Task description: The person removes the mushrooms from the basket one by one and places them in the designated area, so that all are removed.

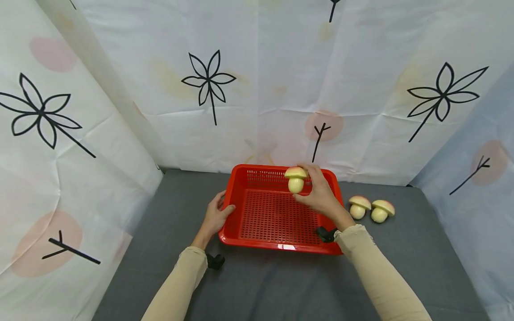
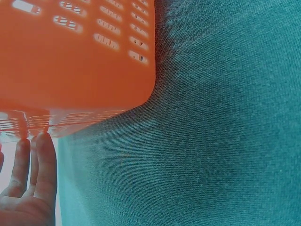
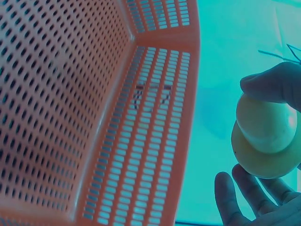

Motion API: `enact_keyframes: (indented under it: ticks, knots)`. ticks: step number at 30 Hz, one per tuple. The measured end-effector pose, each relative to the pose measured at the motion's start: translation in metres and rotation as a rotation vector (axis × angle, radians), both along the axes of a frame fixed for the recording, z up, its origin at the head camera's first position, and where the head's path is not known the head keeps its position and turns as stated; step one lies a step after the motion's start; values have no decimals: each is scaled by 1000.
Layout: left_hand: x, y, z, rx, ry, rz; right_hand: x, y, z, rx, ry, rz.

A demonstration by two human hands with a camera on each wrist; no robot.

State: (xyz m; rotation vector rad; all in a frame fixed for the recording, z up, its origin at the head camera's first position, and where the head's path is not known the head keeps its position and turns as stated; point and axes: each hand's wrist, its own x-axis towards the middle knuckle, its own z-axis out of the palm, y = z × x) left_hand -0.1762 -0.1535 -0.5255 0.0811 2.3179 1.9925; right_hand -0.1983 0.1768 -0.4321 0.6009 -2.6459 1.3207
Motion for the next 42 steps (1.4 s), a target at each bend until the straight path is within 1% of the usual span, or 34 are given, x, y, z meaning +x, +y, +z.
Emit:
enact_keyframes:
  ticks: [11, 18, 23, 27, 33, 37, 42]
  knots:
    - [1, 1, 1, -9, -16, 9, 5, 36, 4, 37, 33, -75]
    - [1, 1, 1, -8, -17, 8, 11, 63, 4, -12, 21, -100]
    - [1, 2, 1, -8, -25, 14, 16, 83, 4, -2, 28, -133]
    - [1, 1, 1, -11, -13, 11, 20, 99, 2, 23, 14, -168]
    - [1, 1, 1, -12, -4, 5, 25, 122, -2, 23, -11, -196]
    - [1, 0, 2, -16, -13, 6, 30, 136, -5, 43, -5, -204]
    - [1, 1, 2, -13, -17, 3, 33, 154, -7, 91, 9, -246]
